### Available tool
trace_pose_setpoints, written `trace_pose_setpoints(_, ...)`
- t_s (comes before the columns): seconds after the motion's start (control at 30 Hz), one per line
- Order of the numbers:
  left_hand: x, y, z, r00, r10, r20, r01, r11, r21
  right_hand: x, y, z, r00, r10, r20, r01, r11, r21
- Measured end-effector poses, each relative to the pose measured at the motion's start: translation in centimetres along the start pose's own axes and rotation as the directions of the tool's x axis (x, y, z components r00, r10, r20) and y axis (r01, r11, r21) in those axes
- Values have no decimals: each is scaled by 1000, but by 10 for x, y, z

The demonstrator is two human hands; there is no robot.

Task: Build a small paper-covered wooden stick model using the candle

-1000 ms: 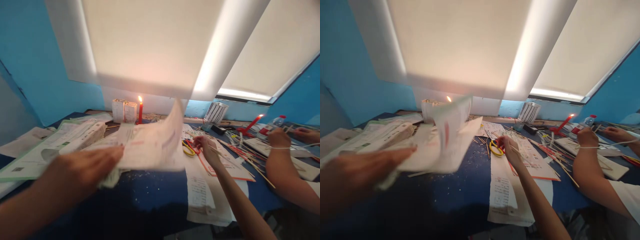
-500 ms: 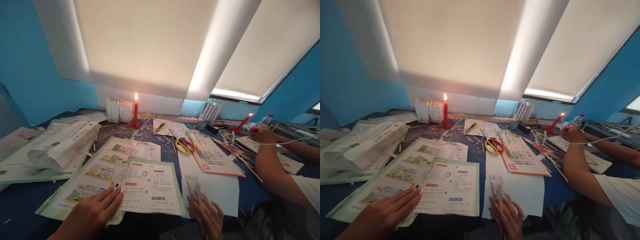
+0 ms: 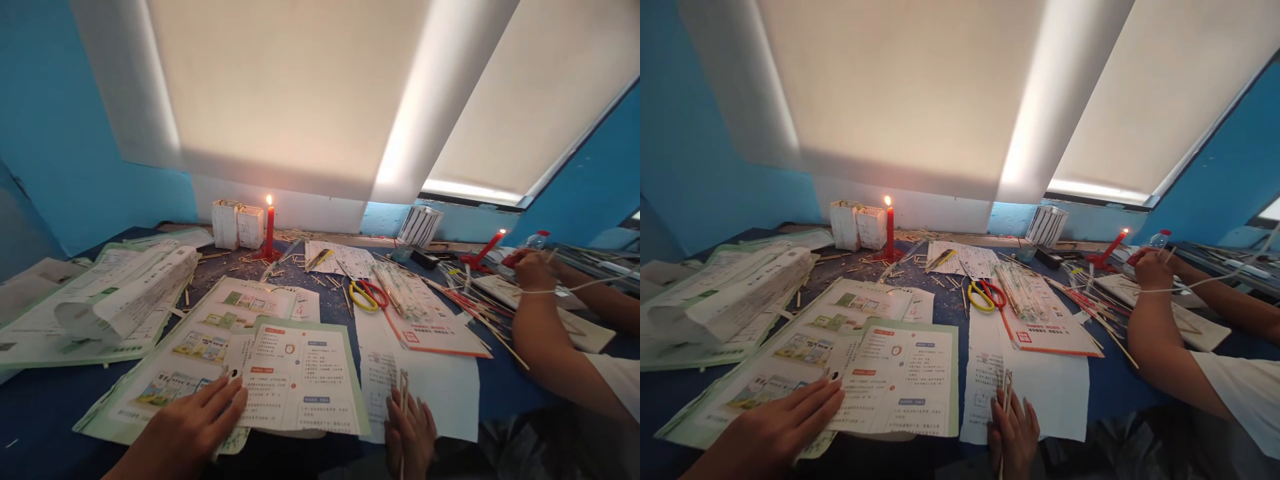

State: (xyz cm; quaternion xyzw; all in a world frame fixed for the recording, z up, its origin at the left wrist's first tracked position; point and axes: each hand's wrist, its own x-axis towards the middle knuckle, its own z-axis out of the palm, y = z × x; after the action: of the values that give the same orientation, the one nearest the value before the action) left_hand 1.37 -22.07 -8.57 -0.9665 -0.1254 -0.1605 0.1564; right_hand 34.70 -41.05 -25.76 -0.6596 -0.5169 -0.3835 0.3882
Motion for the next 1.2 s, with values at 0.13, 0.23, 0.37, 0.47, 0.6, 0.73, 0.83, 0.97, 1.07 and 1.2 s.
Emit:
trace_pose_setpoints(0.13,0,1,3,1000,9,23,-9,1000,-1,14,3,-8,998,-40,38,35,992,118)
trace_pose_setpoints(0.23,3,2,1,999,15,31,-16,1000,20,27,13,-13,996,-64,57,57,991,120)
trace_pose_setpoints(0.37,6,2,-5,1000,2,5,-2,1000,4,37,31,-11,974,-195,116,190,980,52)
trace_pose_setpoints(0.47,8,1,-7,999,-16,-47,16,1000,-8,40,38,-4,968,-233,93,230,972,49)
trace_pose_setpoints(0.6,10,0,-7,997,-34,-73,31,999,-41,45,33,0,984,-179,14,179,984,-2)
trace_pose_setpoints(0.73,10,1,-7,995,-22,-96,19,999,-34,63,27,-3,991,-133,-24,132,990,-44)
trace_pose_setpoints(0.83,10,0,-7,993,-21,-113,17,999,-41,84,30,-5,993,-108,-43,103,989,-102)
trace_pose_setpoints(0.97,12,-2,-5,993,-21,-117,18,999,-27,123,42,-4,996,-31,-84,6,958,-288)
trace_pose_setpoints(1.07,13,-2,-3,994,-3,-106,2,1000,-4,161,47,-4,981,156,-117,-191,889,-416)
trace_pose_setpoints(1.2,12,-1,-3,995,-2,-101,2,1000,2,212,48,-5,932,300,-202,-362,793,-490)
